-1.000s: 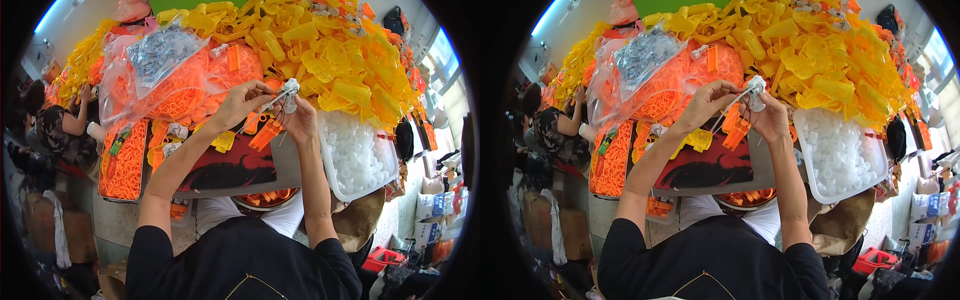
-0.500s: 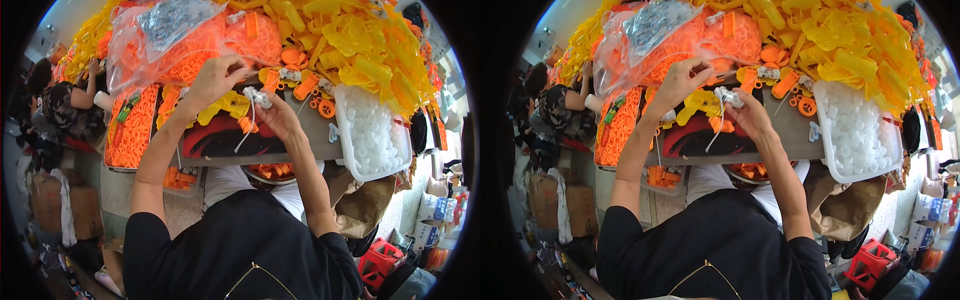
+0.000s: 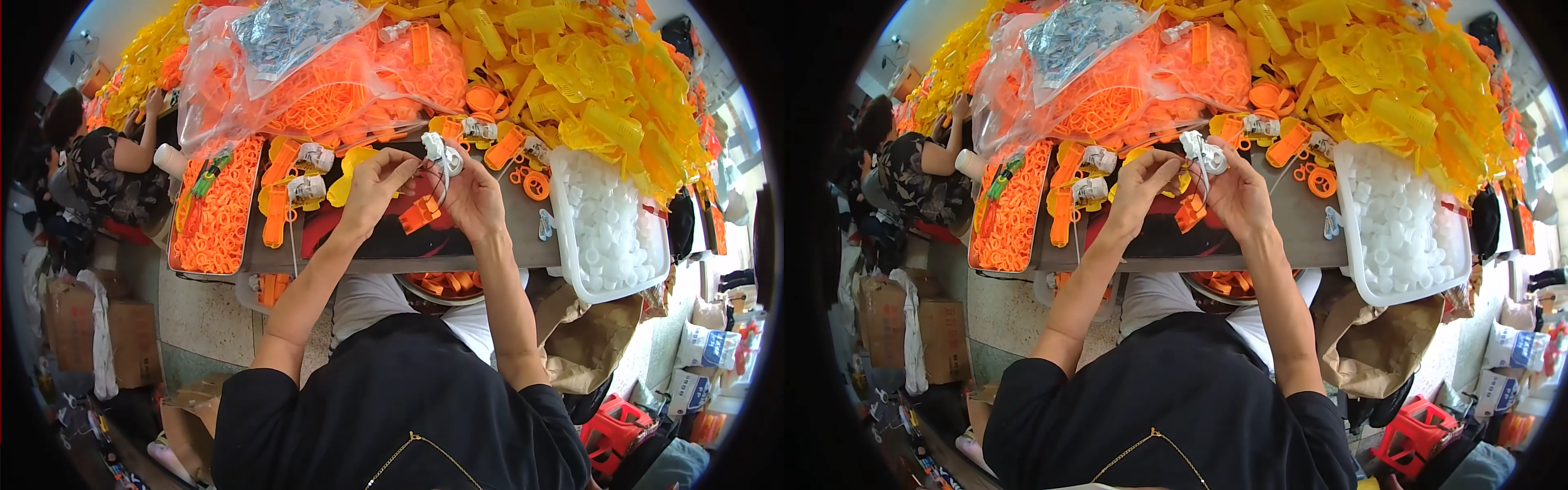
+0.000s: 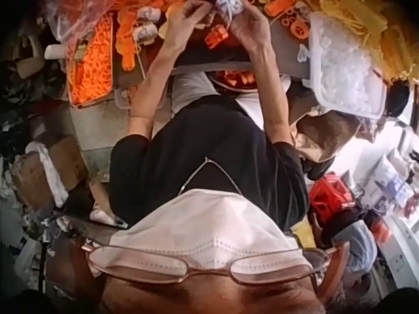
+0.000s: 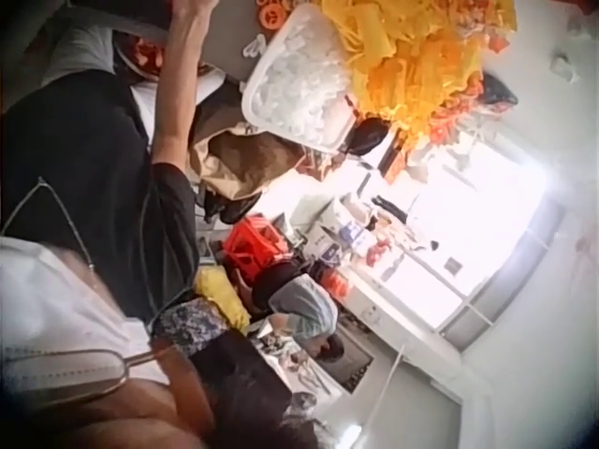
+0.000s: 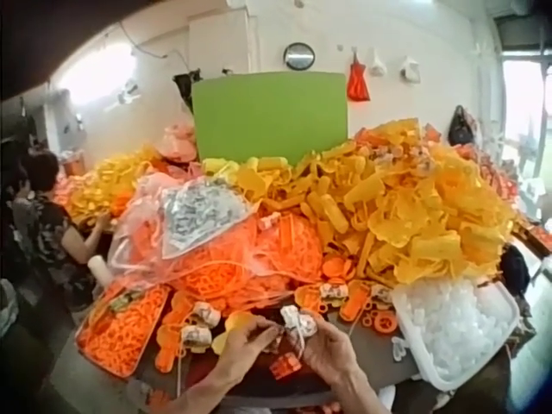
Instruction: Assembling plastic toy components by hand at a workbench.
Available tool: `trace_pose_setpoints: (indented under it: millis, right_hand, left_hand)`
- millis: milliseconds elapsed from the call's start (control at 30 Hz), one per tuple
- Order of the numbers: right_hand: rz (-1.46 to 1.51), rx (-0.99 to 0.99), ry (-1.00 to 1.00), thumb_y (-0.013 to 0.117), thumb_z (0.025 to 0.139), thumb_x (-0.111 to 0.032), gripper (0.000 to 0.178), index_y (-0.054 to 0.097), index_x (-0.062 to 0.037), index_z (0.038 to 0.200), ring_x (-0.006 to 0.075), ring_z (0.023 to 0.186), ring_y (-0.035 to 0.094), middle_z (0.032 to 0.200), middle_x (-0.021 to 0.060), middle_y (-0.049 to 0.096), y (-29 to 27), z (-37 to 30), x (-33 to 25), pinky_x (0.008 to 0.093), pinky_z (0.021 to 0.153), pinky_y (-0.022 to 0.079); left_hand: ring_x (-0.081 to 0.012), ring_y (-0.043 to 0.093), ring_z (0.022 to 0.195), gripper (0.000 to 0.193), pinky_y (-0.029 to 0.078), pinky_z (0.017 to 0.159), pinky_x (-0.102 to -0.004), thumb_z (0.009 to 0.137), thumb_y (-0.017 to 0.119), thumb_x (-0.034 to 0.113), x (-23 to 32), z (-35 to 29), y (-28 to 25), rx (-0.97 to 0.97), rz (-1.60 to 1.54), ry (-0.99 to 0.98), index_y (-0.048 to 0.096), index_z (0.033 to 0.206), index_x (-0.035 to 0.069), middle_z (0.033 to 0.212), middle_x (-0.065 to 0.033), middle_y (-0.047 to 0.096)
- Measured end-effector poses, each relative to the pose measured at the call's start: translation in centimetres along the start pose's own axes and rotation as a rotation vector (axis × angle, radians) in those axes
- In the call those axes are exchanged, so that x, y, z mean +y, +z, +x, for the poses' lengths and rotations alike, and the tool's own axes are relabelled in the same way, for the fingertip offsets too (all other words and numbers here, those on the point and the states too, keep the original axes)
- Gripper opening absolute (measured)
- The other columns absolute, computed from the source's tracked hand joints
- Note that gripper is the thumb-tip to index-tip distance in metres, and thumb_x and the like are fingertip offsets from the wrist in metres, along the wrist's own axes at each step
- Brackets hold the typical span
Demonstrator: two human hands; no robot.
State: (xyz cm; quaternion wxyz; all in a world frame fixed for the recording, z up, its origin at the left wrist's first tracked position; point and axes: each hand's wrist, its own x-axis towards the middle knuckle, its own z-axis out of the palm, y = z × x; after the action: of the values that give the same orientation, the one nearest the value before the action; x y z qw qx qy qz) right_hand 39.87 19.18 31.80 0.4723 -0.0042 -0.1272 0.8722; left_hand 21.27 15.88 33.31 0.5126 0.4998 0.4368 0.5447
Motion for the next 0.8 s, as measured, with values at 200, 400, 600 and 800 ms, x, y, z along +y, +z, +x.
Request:
trace_pose_setpoints:
  millis: [200,400,600,800]
  right_hand:
    - [-0.801,0.640,-0.334,0.049,0.106,-0.016,0.042,0.044,0.0000,0.145,0.0239,0.131,0.051,0.139,0.0148,0.054,-0.6,0.5,1.5,0.0375,0.107,0.044]
    - [-1.091,-0.088,-0.418,0.056,0.107,-0.022,0.037,0.053,0.0016,0.135,0.0143,0.109,0.063,0.119,0.0105,0.067,7.2,0.7,1.6,0.0273,0.095,0.048]
    - [-0.828,-0.141,-0.231,0.055,0.106,-0.016,0.014,0.060,-0.0038,0.103,0.0160,0.080,0.066,0.084,0.0062,0.066,4.2,2.0,0.5,0.0299,0.076,0.057]
    - [-0.677,0.104,-0.237,0.054,0.106,-0.020,0.021,0.064,-0.0013,0.107,0.0124,0.072,0.057,0.073,0.0002,0.057,1.9,-1.4,-3.9,0.0341,0.072,0.056]
  left_hand:
    - [-0.0188,0.066,0.076,0.011,0.051,0.070,-0.0305,0.091,0.072,0.008,6.3,1.3,0.0,0.002,0.755,0.647,0.067,0.095,-0.001,0.085,-0.0085,0.067]
    - [-0.0198,0.067,0.079,0.011,0.053,0.071,-0.0320,0.092,0.071,0.008,12.3,1.6,0.8,-0.185,0.952,0.779,0.066,0.097,0.000,0.087,-0.0080,0.068]
    - [-0.0121,0.065,0.087,0.020,0.052,0.080,-0.0302,0.098,0.067,0.019,11.2,3.0,0.7,-0.204,0.645,0.533,0.066,0.108,0.002,0.098,-0.0054,0.070]
    - [-0.0239,0.057,0.114,0.031,0.046,0.098,-0.0402,0.091,0.073,0.024,0.2,7.1,-8.3,-0.099,1.370,0.464,0.069,0.117,0.009,0.118,-0.0064,0.061]
